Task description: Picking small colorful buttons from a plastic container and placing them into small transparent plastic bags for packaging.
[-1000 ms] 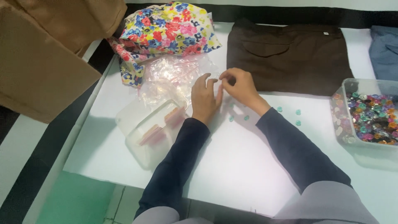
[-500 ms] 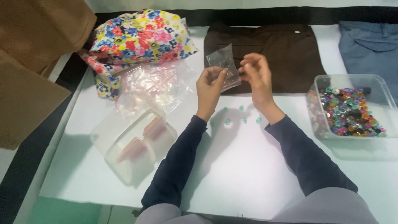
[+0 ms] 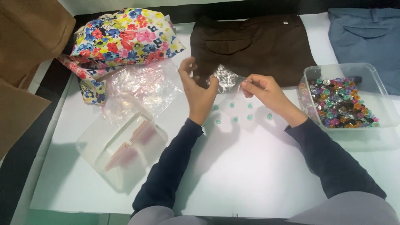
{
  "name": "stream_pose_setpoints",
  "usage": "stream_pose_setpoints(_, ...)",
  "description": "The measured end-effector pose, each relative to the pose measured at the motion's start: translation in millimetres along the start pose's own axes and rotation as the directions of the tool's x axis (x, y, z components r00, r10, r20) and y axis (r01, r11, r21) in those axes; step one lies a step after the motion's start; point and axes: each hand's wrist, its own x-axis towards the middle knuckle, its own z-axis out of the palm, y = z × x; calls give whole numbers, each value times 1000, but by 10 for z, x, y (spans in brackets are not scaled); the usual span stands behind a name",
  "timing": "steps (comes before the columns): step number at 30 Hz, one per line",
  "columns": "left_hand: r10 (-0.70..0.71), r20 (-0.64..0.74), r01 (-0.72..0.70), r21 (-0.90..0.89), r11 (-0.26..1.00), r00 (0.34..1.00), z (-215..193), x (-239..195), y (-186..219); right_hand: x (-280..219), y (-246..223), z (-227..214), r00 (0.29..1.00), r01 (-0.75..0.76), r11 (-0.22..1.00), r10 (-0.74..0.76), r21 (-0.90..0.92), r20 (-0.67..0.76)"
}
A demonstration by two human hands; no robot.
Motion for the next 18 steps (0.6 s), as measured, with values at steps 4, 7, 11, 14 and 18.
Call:
stream_pose_setpoints(4, 336, 243, -354, 35, 935, 910, -125, 54, 88, -82, -132, -98, 1000, 1, 1000, -1, -10, 10)
stream_pose_setpoints(7, 215, 629, -307, 39, 951, 747, -129, -14, 121, -125, -306, -74, 993, -69, 997, 70, -20, 93)
stream_pose_setpoints(11, -75, 819, -29, 111, 993, 569, -231, 14, 467, -104, -401, -62, 976, -112, 993, 114, -21, 186)
stream_pose_setpoints(14, -74, 807, -17, 104, 994, 587, -325, 27, 603, -47, -403, -66, 971, -123, 992, 122, -8, 205)
stream_pose_setpoints(18, -35, 755, -112, 143, 983, 654, -404, -7, 695, -30, -525, -8, 964, -104, 995, 100, 4, 245)
